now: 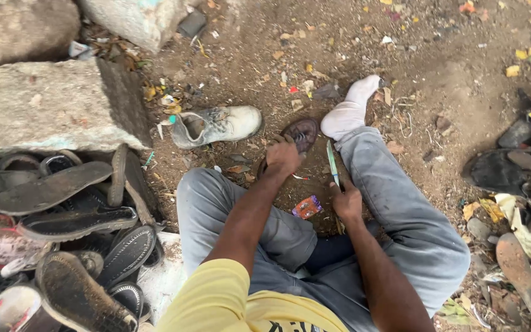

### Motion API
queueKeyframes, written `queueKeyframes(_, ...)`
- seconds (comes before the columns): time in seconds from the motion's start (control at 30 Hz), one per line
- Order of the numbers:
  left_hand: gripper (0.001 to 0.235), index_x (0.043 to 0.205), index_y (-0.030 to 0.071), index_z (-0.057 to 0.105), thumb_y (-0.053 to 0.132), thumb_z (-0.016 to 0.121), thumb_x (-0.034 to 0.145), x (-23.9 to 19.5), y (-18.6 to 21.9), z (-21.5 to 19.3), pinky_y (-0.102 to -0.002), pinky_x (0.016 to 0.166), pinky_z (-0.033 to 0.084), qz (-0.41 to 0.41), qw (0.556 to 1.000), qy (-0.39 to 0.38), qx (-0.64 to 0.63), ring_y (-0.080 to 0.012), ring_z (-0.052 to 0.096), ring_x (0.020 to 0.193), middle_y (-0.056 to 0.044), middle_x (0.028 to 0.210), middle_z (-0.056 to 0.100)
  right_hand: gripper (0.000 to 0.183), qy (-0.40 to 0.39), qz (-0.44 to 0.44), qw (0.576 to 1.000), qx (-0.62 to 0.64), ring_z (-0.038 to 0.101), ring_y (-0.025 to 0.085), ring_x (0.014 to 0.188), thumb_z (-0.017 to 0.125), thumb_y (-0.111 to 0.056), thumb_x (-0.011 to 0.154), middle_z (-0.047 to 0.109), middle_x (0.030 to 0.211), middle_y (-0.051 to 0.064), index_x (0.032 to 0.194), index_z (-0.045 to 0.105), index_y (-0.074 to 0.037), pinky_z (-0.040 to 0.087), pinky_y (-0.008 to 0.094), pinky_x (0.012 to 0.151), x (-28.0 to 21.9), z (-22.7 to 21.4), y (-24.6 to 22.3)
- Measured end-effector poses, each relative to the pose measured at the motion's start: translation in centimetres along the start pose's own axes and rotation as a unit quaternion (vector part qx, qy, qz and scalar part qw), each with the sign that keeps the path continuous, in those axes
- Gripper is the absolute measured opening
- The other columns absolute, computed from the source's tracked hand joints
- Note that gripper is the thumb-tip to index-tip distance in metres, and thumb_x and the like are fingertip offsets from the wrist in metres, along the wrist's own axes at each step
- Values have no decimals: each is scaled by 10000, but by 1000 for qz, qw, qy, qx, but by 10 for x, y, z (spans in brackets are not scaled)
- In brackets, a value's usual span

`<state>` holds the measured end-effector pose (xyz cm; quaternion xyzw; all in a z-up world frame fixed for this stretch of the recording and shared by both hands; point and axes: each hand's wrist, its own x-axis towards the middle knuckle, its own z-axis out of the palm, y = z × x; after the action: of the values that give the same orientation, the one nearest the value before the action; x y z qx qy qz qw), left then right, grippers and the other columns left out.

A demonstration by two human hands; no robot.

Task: The person sits on the ground and uses a knife to scrape and clean the soles and edges of several worn shoes. They handle a white sneaker and a brown shoe, removing debris and old material from the soles.

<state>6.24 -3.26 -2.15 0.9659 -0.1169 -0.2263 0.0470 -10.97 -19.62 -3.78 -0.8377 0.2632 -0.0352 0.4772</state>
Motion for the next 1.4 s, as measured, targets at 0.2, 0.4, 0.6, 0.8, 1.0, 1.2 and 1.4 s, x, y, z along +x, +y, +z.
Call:
queueKeyframes(0.2, 615, 1370, 112, 545, 515, 673, 922, 21, -11, 22, -454, 881, 593, -3, 997, 55, -56, -366, 714, 1044, -260, 1279, 615, 336, -20, -11, 999, -25, 687, 291, 789, 691, -285, 950, 721, 863, 208, 1159, 744, -27, 528, 422, 751, 18, 15, 14)
queueKeyframes(0.4, 480, 1283, 129, 600, 434, 685, 922, 21, -3, 21, -474, 867, 585, -37, 991, 89, -90, -374, 723, 1013, -220, 1163, 683, 270, -119, 115, 986, 4, 682, 247, 608, 655, -255, 974, 713, 771, 150, 1067, 688, -4, 538, 402, 571, 16, 31, 18)
queueKeyframes(0.6, 665, 1320, 74, 551, 504, 727, 844, 26, 11, 0, -463, 867, 593, -60, 991, 63, -106, -345, 737, 1001, -184, 1067, 741, 244, -171, 161, 970, 63, 610, 220, 528, 639, -227, 988, 663, 725, 146, 1118, 651, -22, 490, 408, 495, 12, 32, 5)
queueKeyframes(0.8, 792, 1363, 105, 472, 663, 692, 846, 26, 0, -10, -497, 806, 588, -47, 993, 63, -88, -374, 709, 982, -224, 1116, 680, 309, -43, -72, 996, -39, 675, 398, 782, 654, -225, 955, 694, 851, 222, 1202, 670, -40, 524, 486, 685, 16, 44, 14)
queueKeyframes(1.0, 534, 1269, 85, 514, 524, 594, 976, 45, -7, 20, -493, 804, 589, -13, 994, 59, -91, -365, 744, 931, -197, 968, 747, 383, -67, 12, 996, -51, 716, 442, 877, 620, -235, 961, 722, 927, 252, 1316, 635, -93, 531, 502, 749, 23, 58, -19)
queueKeyframes(1.2, 489, 1202, 51, 484, 470, 601, 979, 54, -14, 34, -493, 732, 596, 10, 992, 88, -85, -364, 743, 860, -199, 892, 739, 529, -71, 15, 989, -127, 730, 421, 899, 573, -236, 996, 709, 991, 304, 1474, 494, -22, 578, 454, 778, 39, 101, 4)
queueKeyframes(1.4, 479, 1185, 67, 466, 487, 594, 994, 49, -6, 33, -496, 667, 587, -20, 992, 86, -90, -355, 735, 803, -224, 874, 728, 558, -71, -4, 973, -221, 698, 451, 971, 524, -222, 963, 698, 1092, 309, 1468, 454, 6, 557, 493, 839, 71, 132, 31)
